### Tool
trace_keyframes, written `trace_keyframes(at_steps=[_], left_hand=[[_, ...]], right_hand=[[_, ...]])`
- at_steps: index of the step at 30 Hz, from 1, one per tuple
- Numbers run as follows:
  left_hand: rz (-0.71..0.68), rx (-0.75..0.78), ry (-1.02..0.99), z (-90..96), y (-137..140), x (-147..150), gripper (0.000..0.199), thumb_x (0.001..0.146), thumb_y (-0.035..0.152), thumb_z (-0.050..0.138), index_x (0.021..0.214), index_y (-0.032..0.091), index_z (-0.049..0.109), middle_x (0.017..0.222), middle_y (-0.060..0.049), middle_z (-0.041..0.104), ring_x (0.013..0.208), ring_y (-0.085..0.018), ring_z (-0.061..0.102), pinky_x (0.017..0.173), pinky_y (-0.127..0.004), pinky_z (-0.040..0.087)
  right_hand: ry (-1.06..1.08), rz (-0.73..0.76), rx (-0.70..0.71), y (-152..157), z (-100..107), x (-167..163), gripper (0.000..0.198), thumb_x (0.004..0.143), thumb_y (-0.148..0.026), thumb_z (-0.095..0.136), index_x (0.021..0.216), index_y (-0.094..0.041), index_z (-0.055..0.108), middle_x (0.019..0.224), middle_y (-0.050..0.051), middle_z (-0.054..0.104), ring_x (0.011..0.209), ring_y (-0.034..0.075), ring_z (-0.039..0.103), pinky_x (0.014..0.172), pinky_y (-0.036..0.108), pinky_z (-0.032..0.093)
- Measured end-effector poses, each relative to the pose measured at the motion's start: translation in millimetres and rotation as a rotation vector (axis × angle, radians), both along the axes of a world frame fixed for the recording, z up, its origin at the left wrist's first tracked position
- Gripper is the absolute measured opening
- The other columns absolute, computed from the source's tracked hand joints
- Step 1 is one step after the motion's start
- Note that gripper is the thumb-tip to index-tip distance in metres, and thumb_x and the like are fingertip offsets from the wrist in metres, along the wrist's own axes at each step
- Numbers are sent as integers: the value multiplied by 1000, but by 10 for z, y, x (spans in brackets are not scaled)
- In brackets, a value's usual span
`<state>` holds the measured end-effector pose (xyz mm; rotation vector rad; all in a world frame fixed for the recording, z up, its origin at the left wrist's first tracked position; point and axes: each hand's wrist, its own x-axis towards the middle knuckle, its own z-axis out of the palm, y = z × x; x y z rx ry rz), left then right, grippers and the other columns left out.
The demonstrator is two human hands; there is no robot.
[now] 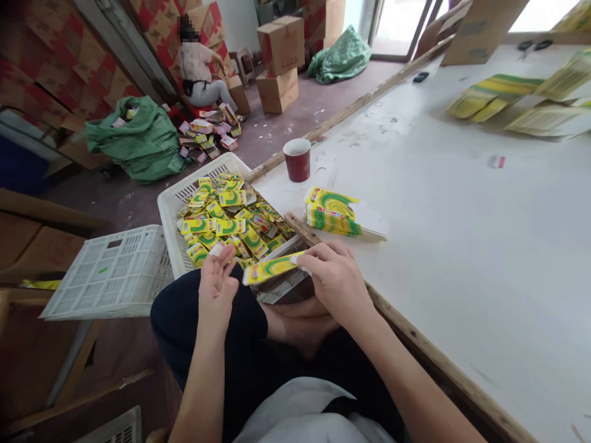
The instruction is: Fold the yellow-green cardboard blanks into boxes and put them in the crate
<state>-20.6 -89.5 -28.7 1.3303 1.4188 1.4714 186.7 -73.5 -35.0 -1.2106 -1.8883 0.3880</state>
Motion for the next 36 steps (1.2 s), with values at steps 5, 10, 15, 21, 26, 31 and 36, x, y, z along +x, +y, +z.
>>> trace_keyframes(at_steps=[5,10,15,21,26,31,36], left_hand=[[-387,-257,423,147,-41,98,74,56,32,87,120,20,53,120,-12,63,115,-33,60,99,-48,48],[-322,-323,456,80,-76,324,60,65,27,78,116,22,46,105,-6,66,94,-26,66,80,-38,54],[-354,-234,513,37,-104,417,68,68,28,74,124,24,37,119,-9,62,107,-28,64,86,-40,52],[-367,-251,571,-16,-80,426,47,67,23,69,106,24,43,101,-5,61,89,-25,65,73,-36,52],[-298,-253,445,-146,-49,446,66,70,20,66,125,22,30,112,-11,58,100,-27,63,82,-40,53],[-148,-217,609,-93,-69,413,56,63,14,69,113,21,44,113,-11,59,110,-30,59,93,-47,49],[-202,-259,671,60,-86,301,47,64,18,72,107,20,54,103,-7,67,100,-28,65,86,-42,54]], right_hand=[[-63,267,55,-72,58,-51,28,89,-11,51,90,-33,70,91,0,72,105,24,61,112,54,30],[506,-32,-234,-124,19,-178,59,79,-36,71,133,-24,52,139,13,54,132,32,46,112,53,36],[1053,210,-993,-125,-22,-322,54,76,-52,70,121,-22,64,119,10,71,114,31,64,100,49,50],[797,283,-695,-128,-29,-257,51,84,-52,64,125,-23,64,124,10,69,116,30,63,104,48,47],[400,305,-299,-156,-127,-202,41,89,-16,51,127,-26,63,135,8,62,122,24,60,103,39,50],[299,121,-157,-107,-222,-147,43,91,-11,44,126,-27,63,136,9,61,123,22,60,101,38,52],[50,282,-205,-88,-210,-95,36,92,-17,48,124,-24,62,152,14,43,130,26,54,100,40,53]])
